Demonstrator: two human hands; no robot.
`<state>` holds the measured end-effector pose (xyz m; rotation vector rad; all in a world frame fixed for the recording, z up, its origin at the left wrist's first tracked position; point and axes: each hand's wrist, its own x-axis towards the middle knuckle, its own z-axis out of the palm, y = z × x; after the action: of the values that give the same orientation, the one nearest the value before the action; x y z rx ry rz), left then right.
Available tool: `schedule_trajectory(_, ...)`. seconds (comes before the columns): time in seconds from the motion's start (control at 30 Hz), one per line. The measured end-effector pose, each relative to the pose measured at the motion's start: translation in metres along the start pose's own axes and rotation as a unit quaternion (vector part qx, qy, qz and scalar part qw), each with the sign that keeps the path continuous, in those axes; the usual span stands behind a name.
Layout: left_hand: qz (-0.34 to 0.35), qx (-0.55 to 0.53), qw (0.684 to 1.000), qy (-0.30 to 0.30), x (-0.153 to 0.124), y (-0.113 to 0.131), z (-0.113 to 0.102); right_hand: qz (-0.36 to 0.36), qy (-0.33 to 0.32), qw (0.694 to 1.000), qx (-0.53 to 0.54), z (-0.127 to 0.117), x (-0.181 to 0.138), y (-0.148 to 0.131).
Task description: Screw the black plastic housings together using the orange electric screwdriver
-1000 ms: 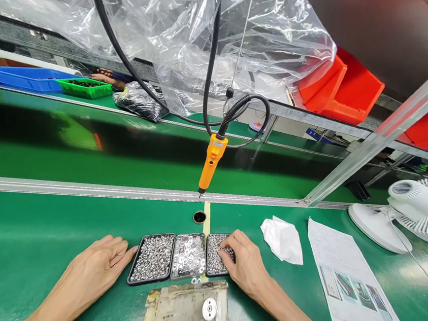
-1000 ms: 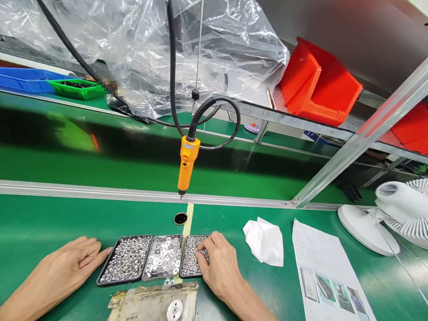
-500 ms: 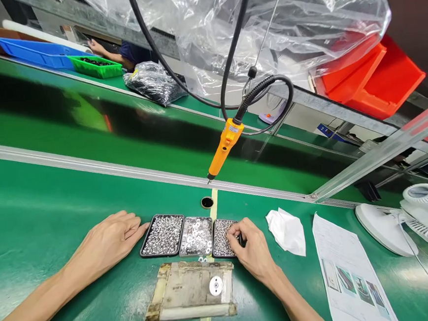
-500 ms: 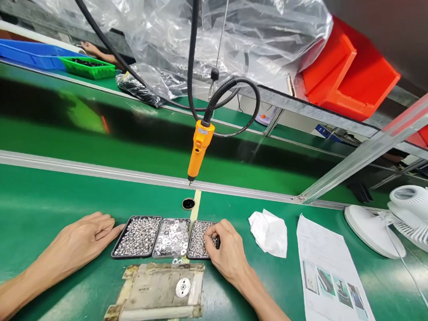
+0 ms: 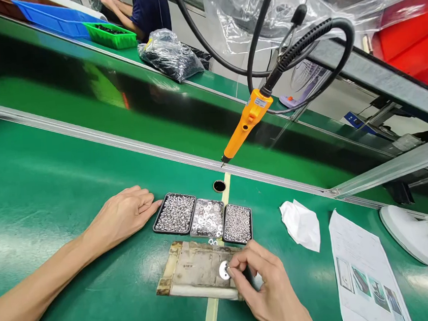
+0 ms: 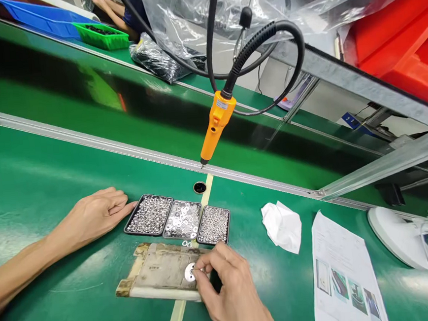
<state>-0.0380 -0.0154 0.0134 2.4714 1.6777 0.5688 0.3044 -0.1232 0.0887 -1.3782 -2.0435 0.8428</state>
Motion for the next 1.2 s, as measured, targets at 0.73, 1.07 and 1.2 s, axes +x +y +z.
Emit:
schedule_trajectory(0.73,0.014,0.0,1.0,0.005,-0.0012,0.0038,-0.0058,-0.054,-0.031,0.998,0.008,0.0039,-0.0036,0.0078)
schedule_trajectory(1.07,0.018,-0.01,1.0,0.02,-0.0014,0.0033,-0.0041,-0.046,-0.029,0.998,0.01,0.0042,-0.0031,0.0051)
schedule_trajectory(1.2,0.02,-0.013,0.999,0.023,-0.0013,0.0035,-0.0039,-0.044,-0.038,0.998,0.005,0.0023,-0.0035,0.0056)
